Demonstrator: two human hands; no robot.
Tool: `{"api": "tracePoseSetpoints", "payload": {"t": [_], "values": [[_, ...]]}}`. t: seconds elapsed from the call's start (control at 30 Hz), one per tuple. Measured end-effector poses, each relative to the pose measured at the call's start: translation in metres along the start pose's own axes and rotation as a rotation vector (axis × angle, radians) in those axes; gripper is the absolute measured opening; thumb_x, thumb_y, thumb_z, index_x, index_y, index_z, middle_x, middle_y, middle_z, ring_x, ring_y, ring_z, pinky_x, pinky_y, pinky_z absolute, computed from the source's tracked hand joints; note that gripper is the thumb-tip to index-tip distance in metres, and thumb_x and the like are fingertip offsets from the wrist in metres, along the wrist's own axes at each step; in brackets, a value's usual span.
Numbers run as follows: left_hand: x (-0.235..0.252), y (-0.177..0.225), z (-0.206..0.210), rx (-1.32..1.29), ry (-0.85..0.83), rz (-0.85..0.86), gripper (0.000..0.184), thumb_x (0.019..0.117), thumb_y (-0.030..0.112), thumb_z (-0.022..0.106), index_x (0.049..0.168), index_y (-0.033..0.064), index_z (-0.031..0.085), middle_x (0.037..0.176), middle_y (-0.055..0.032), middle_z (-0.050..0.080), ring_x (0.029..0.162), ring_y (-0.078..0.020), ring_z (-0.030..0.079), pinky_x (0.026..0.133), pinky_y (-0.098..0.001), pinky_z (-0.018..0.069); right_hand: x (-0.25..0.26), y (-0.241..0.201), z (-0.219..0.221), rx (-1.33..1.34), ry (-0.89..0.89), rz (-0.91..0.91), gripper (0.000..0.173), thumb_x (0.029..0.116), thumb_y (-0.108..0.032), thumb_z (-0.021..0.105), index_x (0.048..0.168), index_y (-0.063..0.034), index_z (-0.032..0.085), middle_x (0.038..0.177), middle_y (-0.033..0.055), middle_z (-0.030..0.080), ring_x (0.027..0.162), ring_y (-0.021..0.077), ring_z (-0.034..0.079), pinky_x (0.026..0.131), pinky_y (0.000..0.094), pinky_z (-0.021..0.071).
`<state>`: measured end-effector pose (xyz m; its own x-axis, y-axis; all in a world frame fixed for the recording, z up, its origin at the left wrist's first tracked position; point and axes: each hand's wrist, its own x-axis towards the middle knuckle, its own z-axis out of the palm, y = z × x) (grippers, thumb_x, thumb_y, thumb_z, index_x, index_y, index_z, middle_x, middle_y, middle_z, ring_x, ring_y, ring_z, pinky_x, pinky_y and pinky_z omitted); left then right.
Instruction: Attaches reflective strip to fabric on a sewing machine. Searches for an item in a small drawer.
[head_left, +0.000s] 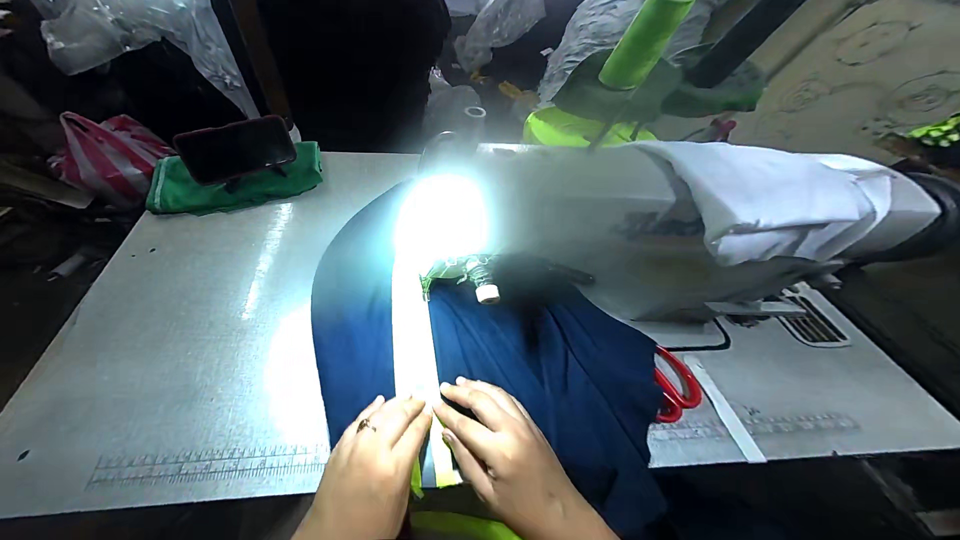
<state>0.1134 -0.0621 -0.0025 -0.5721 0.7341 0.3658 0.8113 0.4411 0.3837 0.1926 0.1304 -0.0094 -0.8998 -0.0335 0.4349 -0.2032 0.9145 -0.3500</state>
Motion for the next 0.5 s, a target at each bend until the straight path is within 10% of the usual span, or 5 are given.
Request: {"api": "tracePoseSetpoints", "payload": {"t": [0.3,0.5], "values": [[0.008,0.016,-0.031,-0.014,-0.139,0.077,0.032,0.0967,-0.005,0.054,0.117,0.0060,0.076,0.119,-0.0086,0.076,0.110,-0.0269,0.073,0.098,-0.0450,0.0563,-0.002,-0.013,-0.027,0.097,-0.121,0.040,0.024,0.1018,-0.020,0.060,0.116,-0.0125,0.078,0.120,0.0102,0.075,0.120,0.0286,0.068,0.109,0.0446,0.0494],[0.021,-0.026,0.000,0.065,0.013,0.147,0.031,0.0990,0.017,0.054,0.122,0.0166,0.075,0.127,-0.0001,0.072,0.122,-0.0170,0.067,0.105,-0.0465,0.0532,0.024,0.015,-0.001,-0.049,-0.017,-0.027,0.028,0.1005,-0.027,0.056,0.115,-0.0213,0.079,0.120,0.0027,0.075,0.120,0.0211,0.067,0.105,0.0386,0.0530]]}}
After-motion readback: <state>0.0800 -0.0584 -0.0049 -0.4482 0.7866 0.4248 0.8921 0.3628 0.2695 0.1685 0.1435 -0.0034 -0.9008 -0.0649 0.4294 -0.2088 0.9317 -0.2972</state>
